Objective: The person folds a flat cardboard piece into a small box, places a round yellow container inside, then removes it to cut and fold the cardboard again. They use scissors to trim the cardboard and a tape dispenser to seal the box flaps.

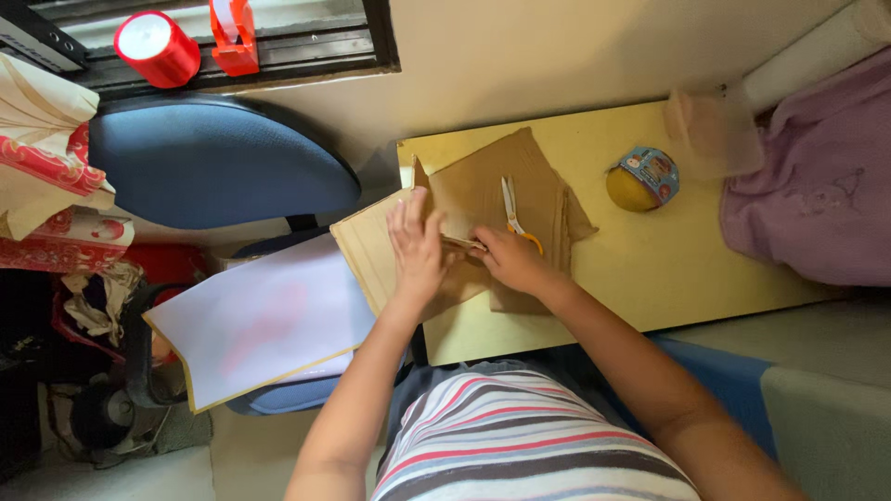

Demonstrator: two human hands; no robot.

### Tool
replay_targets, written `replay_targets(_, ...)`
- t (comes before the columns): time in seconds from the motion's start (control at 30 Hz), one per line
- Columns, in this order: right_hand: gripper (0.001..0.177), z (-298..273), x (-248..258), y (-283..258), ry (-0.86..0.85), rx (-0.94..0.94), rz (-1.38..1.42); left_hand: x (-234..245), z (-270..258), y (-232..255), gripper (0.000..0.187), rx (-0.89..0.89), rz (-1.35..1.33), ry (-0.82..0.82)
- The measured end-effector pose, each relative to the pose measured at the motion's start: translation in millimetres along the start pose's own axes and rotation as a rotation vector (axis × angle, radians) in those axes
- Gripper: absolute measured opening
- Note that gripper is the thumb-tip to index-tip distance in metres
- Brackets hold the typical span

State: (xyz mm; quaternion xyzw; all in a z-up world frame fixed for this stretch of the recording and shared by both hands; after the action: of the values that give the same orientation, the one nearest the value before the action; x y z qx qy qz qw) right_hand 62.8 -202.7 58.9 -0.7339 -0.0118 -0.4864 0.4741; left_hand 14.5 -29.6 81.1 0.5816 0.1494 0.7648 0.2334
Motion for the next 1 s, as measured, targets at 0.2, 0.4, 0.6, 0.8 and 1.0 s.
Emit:
replay_targets(0.2, 0.027, 5.8, 1.0, 1.3, -0.073, -0.016, 0.032, -21.5, -6.6, -21.1, 0.109, 0.180, -0.850, 0.019)
replay_targets(0.4, 0.030, 17.1, 1.4, -19.5, -0.033, 0.035, 0.146, -62.3, -10.9, -38.9, 0.085, 0.272, -0.906, 0.093)
replay_targets(0.6, 0.028, 18.6, -1.1, -13.2, -0.060, 0.038, 0.107, -74.7, -6.9, -46.3, 0.080, 0.277, -0.862, 0.158)
replay_targets(0.8, 0.030, 20.8, -15.0, -2.3, -0.111, 0.034, 0.001, -73.7, -3.2, -43.2, 0.082, 0.356, -1.123, 0.161)
replay_targets(1.0, 0.037, 5.3, 6.0, 26.3, 0.198, -0.021, 0.322, -72.5, 6.3, -42.7, 0.076, 0.350, -1.000, 0.141)
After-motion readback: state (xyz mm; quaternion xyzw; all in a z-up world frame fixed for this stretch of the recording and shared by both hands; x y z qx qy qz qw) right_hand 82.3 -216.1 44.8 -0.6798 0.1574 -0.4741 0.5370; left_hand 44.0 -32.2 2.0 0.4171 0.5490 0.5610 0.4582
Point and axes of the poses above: each hand's wrist, its own z-axis towards the middle knuckle, its own x-axis out of the back of the hand, y = z × x, the point moved 4 cm from there along z, towards the middle knuckle, and after that the axes turned 9 degrees about -y, right-handed, at the moved point
